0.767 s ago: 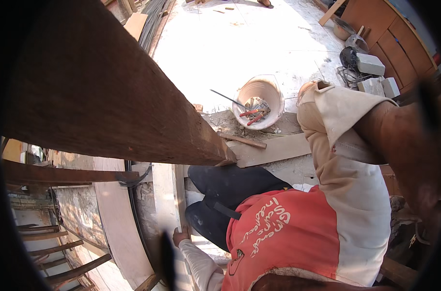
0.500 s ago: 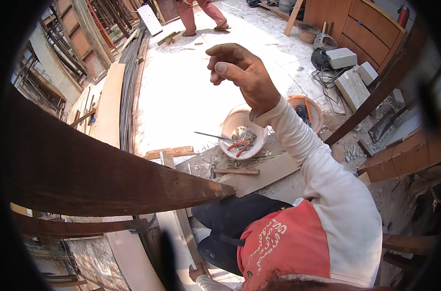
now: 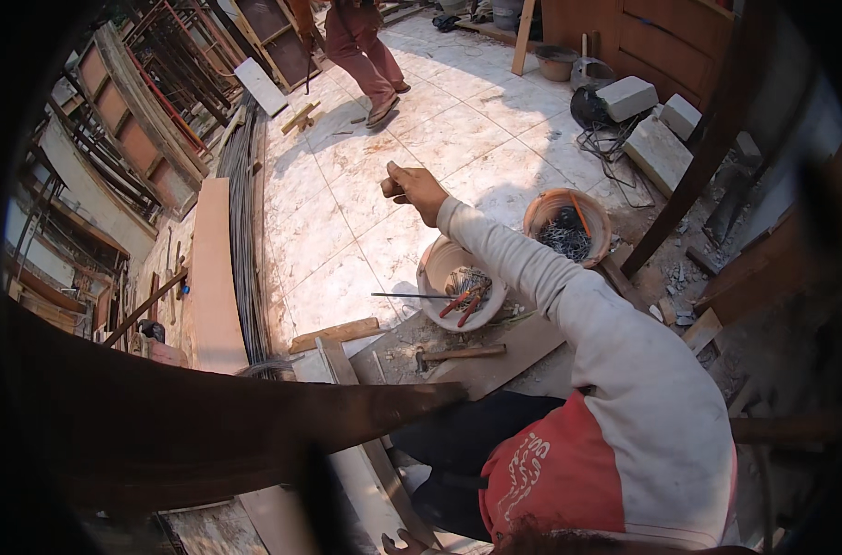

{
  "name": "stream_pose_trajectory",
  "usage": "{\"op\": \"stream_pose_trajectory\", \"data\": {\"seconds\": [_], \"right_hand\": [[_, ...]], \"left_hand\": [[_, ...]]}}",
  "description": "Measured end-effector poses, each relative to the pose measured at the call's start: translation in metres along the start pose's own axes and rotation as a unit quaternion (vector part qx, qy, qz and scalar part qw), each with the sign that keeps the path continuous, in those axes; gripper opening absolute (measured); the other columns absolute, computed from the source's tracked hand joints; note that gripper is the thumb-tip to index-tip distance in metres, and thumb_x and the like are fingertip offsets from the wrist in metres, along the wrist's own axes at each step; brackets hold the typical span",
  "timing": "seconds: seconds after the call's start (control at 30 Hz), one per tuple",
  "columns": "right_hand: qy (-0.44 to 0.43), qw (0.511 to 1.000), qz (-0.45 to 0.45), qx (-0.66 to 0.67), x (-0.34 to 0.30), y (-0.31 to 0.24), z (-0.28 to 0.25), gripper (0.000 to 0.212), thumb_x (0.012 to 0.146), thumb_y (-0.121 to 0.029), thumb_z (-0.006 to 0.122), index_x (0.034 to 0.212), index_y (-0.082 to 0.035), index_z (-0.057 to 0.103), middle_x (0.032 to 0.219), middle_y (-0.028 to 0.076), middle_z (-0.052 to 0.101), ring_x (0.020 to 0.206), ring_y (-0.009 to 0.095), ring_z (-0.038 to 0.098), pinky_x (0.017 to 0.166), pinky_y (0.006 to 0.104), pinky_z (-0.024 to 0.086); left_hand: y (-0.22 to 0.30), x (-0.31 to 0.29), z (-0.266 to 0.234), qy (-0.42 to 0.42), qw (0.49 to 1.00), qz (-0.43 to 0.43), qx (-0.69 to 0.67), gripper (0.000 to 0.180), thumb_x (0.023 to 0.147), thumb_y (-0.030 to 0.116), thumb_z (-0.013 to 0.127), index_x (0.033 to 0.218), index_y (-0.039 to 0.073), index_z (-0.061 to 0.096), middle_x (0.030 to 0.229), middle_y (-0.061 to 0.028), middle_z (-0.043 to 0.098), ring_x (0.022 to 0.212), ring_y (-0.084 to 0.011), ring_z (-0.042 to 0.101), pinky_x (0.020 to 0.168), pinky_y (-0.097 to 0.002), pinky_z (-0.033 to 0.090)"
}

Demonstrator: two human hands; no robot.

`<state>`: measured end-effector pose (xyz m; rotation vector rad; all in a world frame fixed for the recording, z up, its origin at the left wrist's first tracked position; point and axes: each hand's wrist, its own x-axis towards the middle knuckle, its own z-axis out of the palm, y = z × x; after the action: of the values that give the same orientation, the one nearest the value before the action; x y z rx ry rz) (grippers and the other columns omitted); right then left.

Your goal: The person hammers nails into a wooden board using a hammer and a pry bar to hold the board in place.

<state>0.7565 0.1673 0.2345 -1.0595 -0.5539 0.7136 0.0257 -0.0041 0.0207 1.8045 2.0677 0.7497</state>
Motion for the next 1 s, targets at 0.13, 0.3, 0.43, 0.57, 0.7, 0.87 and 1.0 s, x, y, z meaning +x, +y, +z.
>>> {"op": "stream_pose_trajectory", "data": {"seconds": [0.13, 0.3, 0.43, 0.57, 0.7, 0.87, 1.0], "right_hand": [[0.044, 0.999, -0.03, 0.005, 0.021, 0.0, 0.013, 0.062, 0.092, -0.055, 0.057, 0.123, -0.001, 0.054, 0.116, 0.008, 0.06, 0.105, 0.019, 0.055, 0.089, 0.0344, 0.044], [0.047, 0.999, -0.002, -0.013, 0.074, 0.005, 0.025, 0.074, 0.088, -0.055, 0.061, 0.139, -0.005, 0.042, 0.143, 0.013, 0.044, 0.129, 0.03, 0.044, 0.105, 0.0451, 0.036], [0.11, 0.99, -0.064, -0.058, 0.142, 0.003, 0.016, 0.072, 0.087, -0.053, 0.064, 0.129, 0.002, 0.048, 0.106, 0.013, 0.056, 0.092, 0.02, 0.054, 0.076, 0.0323, 0.044], [0.128, 0.984, -0.02, -0.122, 0.153, 0.038, 0.057, 0.109, 0.078, -0.063, 0.068, 0.146, 0.01, 0.024, 0.152, 0.028, 0.029, 0.142, 0.035, 0.031, 0.113, 0.0393, 0.028], [0.068, 0.991, 0.077, -0.09, 0.182, 0.016, 0.042, 0.078, 0.078, -0.061, 0.07, 0.131, -0.01, 0.045, 0.111, 0.013, 0.06, 0.099, 0.027, 0.062, 0.087, 0.05, 0.047], [-0.023, 0.999, 0.023, 0.035, 0.135, 0.027, 0.039, 0.014, 0.1, -0.028, 0.049, 0.099, -0.015, 0.047, 0.068, -0.001, 0.044, 0.051, 0.011, 0.04, 0.044, 0.0282, 0.034], [-0.077, 0.993, 0.062, 0.072, 0.049, 0.005, 0.054, 0.028, 0.102, -0.035, 0.048, 0.108, -0.008, 0.048, 0.072, -0.003, 0.039, 0.055, 0.008, 0.039, 0.049, 0.0238, 0.034]], "left_hand": [[0.029, -0.005, 0.002, 0.142, 0.988, 0.064, -0.018, 0.03, 0.076, 0.015, 0.07, 0.102, 0.0, 0.066, 0.086, -0.0148, 0.066, 0.081, -0.0324, 0.065, 0.075, -0.0413, 0.052], [0.043, -0.014, 0.007, 0.266, 0.954, 0.139, -0.015, 0.031, 0.077, 0.013, 0.069, 0.105, 0.0, 0.065, 0.09, -0.0162, 0.065, 0.085, -0.0332, 0.065, 0.078, -0.0423, 0.052], [0.076, -0.028, 0.01, 0.209, 0.976, 0.052, -0.04, 0.033, 0.077, 0.007, 0.066, 0.108, -0.004, 0.062, 0.107, -0.0206, 0.062, 0.099, -0.0358, 0.061, 0.088, -0.0467, 0.049], [0.032, -0.049, 0.011, 0.225, 0.971, 0.062, -0.049, 0.028, 0.077, 0.005, 0.063, 0.105, -0.003, 0.064, 0.111, -0.0196, 0.06, 0.103, -0.0335, 0.058, 0.088, -0.0436, 0.049], [0.07, -0.043, 0.024, 0.178, 0.977, 0.031, -0.11, 0.026, 0.084, 0.017, 0.062, 0.103, 0.0, 0.064, 0.108, -0.0202, 0.06, 0.099, -0.0362, 0.06, 0.085, -0.0438, 0.051], [0.118, -0.031, -0.005, 0.153, 0.981, 0.087, -0.075, 0.024, 0.08, 0.008, 0.066, 0.103, 0.005, 0.068, 0.112, -0.0161, 0.064, 0.103, -0.0322, 0.063, 0.09, -0.039, 0.051], [0.143, -0.037, -0.002, 0.109, 0.984, 0.067, -0.121, 0.023, 0.079, 0.008, 0.067, 0.102, 0.006, 0.068, 0.111, -0.0135, 0.065, 0.105, -0.0312, 0.063, 0.092, -0.038, 0.05]]}}
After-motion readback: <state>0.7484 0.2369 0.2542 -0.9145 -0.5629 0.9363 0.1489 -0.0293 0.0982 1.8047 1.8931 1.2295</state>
